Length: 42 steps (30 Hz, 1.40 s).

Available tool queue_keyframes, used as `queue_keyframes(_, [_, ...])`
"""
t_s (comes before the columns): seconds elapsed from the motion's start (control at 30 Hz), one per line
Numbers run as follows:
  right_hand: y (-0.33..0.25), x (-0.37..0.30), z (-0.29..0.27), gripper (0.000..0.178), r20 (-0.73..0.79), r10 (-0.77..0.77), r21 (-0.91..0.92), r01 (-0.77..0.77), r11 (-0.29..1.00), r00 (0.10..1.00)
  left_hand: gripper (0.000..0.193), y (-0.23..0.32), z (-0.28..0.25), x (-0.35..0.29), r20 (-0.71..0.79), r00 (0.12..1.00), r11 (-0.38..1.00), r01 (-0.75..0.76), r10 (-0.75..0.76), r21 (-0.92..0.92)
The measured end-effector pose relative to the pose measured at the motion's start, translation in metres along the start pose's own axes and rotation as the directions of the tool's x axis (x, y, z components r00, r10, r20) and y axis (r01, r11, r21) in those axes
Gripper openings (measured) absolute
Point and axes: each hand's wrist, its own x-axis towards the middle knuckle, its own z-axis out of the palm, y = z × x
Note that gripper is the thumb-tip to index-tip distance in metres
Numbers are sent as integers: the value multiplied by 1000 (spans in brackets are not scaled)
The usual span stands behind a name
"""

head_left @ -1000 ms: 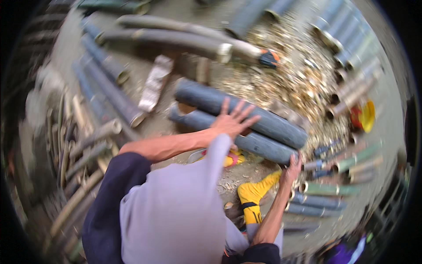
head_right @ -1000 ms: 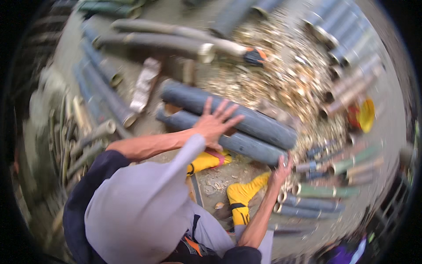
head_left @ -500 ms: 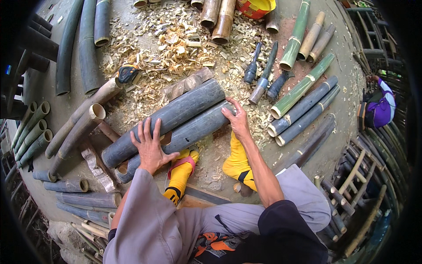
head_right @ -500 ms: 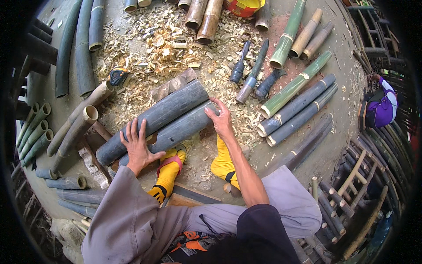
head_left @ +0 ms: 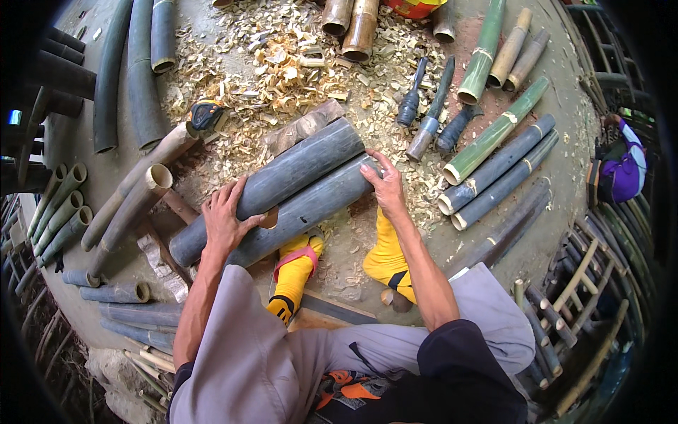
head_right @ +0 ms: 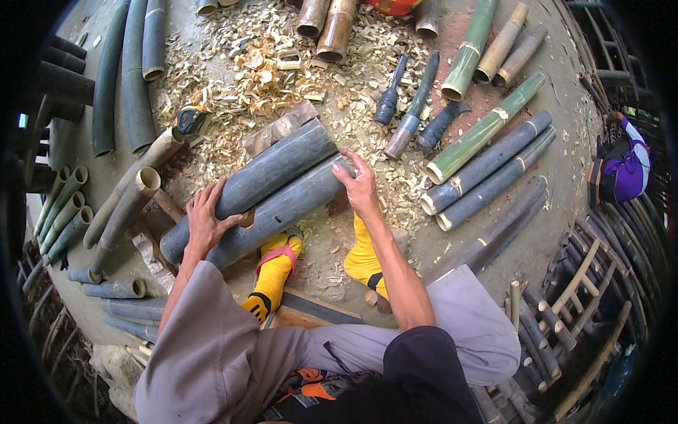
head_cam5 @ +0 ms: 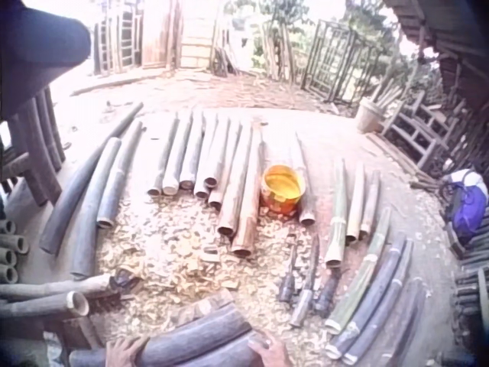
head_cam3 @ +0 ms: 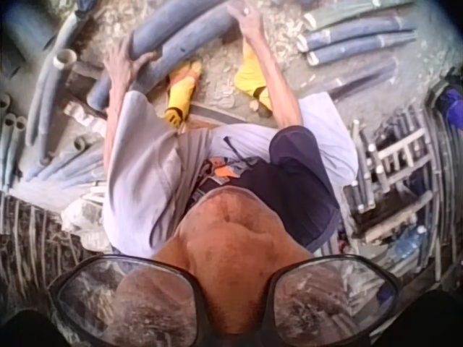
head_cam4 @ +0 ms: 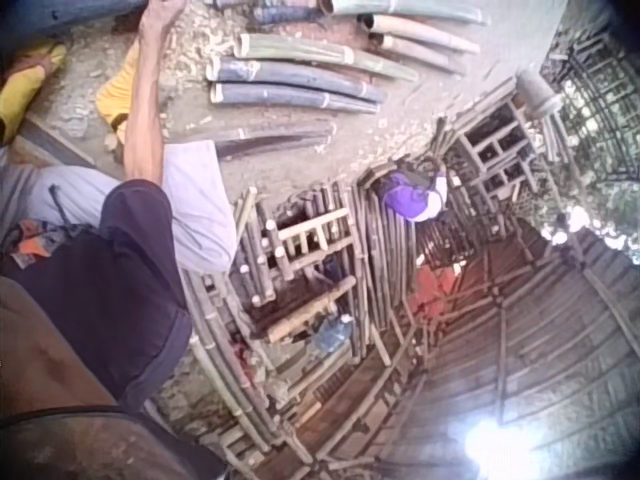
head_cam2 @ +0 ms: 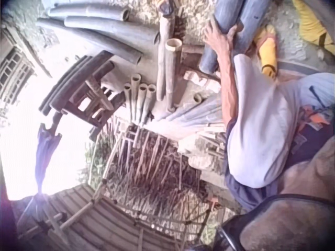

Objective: The person measures and cuts bamboo poles using a tape measure, a knife, and a hand saw. They select poles from a pile, measure specific lengths, mark them, and then cut them to size.

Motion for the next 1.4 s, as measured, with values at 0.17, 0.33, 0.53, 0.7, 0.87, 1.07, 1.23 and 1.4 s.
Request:
queue_keyframes(0.17, [0,3,0,40,1,17,-30,-17,999,1000,133,34,6,-34,-17,1000,990,18,-16,141])
queue_keyframes(0.33, [6,1,1,41,-35,-17,-97,14,995,999,141,36,18,-45,-39,999,983,-6,13,184])
queue_keyframes(0.53, [16,4,-3,40,-63,9,-99,-15,995,998,140,34,21,-44,-55,998,984,-25,35,174])
queue_keyframes(0.7, [7,5,-5,40,-55,10,-98,-16,995,998,140,38,24,-43,-80,995,986,-37,51,165])
queue_keyframes(0.87, [-27,42,-47,28,-238,-106,-504,-30,863,965,137,33,27,-49,-136,990,992,-30,47,125])
queue_keyframes(1.07, [-17,107,-173,60,-383,-472,-910,-235,343,794,133,27,18,-45,-121,990,992,-62,75,112])
queue_keyframes(1.23, [-15,133,-186,70,-476,-350,-806,-242,540,807,136,2,10,-65,-95,995,996,-13,22,90])
queue_keyframes(1.4, [-59,101,-205,30,-501,90,-104,-163,981,861,134,1,12,-66,-103,995,997,0,9,81])
